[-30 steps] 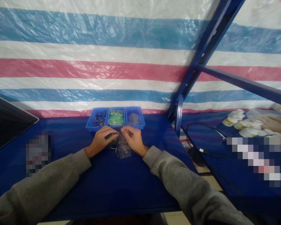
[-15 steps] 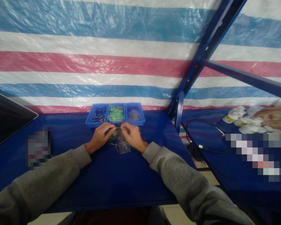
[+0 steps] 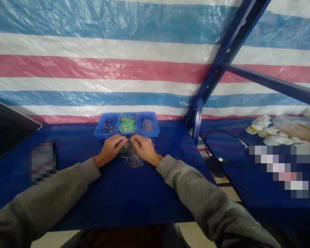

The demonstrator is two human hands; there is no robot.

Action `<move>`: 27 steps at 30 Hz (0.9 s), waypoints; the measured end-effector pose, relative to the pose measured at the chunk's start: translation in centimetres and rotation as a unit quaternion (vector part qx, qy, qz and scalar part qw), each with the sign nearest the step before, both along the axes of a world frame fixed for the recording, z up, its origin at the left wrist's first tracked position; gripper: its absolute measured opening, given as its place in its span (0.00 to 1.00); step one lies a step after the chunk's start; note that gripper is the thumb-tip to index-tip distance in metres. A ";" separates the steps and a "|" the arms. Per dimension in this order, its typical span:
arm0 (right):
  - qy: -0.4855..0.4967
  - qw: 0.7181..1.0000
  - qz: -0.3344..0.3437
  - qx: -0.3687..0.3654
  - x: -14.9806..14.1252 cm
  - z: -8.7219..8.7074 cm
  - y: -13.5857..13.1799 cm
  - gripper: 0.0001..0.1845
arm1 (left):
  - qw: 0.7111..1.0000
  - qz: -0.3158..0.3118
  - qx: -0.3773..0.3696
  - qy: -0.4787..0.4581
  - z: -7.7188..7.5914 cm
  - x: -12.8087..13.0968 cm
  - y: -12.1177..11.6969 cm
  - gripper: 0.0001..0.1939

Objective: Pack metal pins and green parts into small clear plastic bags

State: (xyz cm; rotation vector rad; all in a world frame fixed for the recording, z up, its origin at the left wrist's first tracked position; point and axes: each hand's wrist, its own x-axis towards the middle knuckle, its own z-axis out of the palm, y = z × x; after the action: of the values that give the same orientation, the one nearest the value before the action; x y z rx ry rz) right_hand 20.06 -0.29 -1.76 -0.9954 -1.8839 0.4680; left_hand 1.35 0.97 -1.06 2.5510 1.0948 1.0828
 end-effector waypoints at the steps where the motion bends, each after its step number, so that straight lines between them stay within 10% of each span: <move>1: 0.000 1.000 0.001 -0.001 0.0 0.0 0.0 0.14 | 1.000 -0.001 -0.001 0.003 0.0 0.0 0.0 0.10; 27: -0.012 1.000 -0.005 -0.009 0.1 0.1 0.0 0.16 | 1.000 -0.019 -0.002 0.008 0.0 0.3 0.1 0.11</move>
State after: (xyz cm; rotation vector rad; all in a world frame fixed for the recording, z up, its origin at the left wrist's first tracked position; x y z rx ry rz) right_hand 20.21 -0.31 -1.64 -1.0249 -1.8980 0.4692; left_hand 1.61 1.06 -1.04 2.5702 1.0456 1.0520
